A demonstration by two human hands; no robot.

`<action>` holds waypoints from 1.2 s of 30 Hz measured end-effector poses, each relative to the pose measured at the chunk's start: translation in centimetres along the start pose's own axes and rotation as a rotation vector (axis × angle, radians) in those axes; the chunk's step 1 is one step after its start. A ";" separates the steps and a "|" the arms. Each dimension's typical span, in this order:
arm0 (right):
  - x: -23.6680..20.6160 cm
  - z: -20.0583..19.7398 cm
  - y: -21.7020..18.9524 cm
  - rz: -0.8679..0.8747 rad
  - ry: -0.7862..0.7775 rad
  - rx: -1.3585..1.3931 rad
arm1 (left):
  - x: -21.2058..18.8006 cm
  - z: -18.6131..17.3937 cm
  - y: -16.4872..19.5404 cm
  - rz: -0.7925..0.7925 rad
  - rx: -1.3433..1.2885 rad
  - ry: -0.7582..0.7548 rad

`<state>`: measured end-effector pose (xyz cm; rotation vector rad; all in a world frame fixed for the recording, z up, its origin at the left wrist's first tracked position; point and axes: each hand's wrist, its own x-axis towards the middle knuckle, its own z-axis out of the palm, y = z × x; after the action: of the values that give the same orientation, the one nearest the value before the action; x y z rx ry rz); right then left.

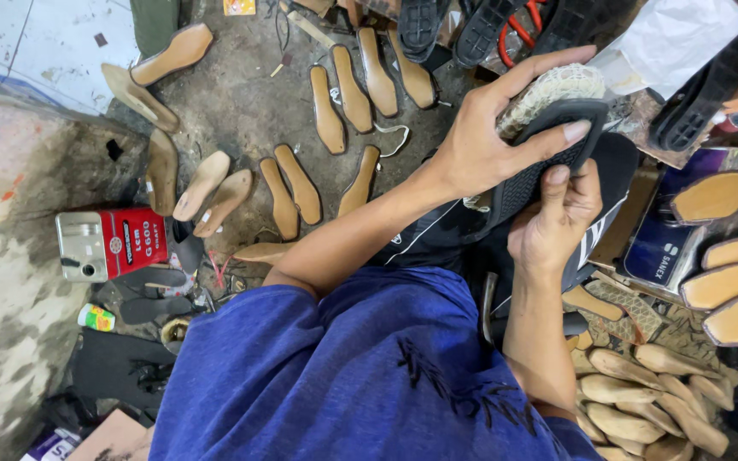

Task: The person uses a curved metal tool to press and secure a black rubber sole onto a white woven shoe upper. They repeatedly press along the edges and heel, then flip the shoe to inspect the fit and alignment before continuing to press the sole into place.

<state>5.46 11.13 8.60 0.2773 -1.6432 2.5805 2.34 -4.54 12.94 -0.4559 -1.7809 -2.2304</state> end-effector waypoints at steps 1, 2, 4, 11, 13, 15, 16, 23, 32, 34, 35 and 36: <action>-0.1 0.0 0.2 0.007 0.014 -0.015 | 0.0 -0.1 0.1 0.000 0.002 0.000; -0.2 -0.1 0.4 0.008 0.034 -0.033 | 0.0 -0.2 0.3 0.000 -0.001 -0.001; -0.4 -0.1 0.9 0.000 0.069 -0.042 | 0.1 -0.4 0.7 0.013 0.029 -0.007; -0.9 0.0 1.8 0.037 0.105 0.018 | 0.1 -0.3 1.6 -0.101 -0.025 0.011; -0.8 0.0 1.8 0.028 0.104 0.012 | 0.0 -0.2 1.6 -0.111 -0.038 0.012; -0.8 0.1 1.6 0.023 0.111 0.000 | 0.0 -0.1 1.5 -0.103 -0.042 0.019; -0.8 0.1 1.6 0.022 0.112 -0.003 | -0.1 0.0 1.5 -0.103 -0.043 0.019; -0.9 0.3 1.3 0.003 0.114 -0.045 | -0.2 0.2 1.8 -0.108 -0.012 0.030; -0.8 0.3 1.0 0.006 0.119 -0.065 | -0.1 0.4 2.0 -0.105 0.024 0.040; -0.8 0.4 0.9 0.011 0.120 -0.060 | -0.1 0.4 1.9 -0.107 0.028 0.046; -0.8 0.4 0.9 0.013 0.121 -0.055 | -0.1 0.4 1.9 -0.106 0.033 0.048; -0.8 0.4 0.9 0.014 0.121 -0.051 | -0.1 0.4 1.9 -0.105 0.037 0.049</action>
<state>6.16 10.37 7.84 0.1045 -1.6712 2.5061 3.19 -4.58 14.73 -0.3047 -1.8579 -2.2521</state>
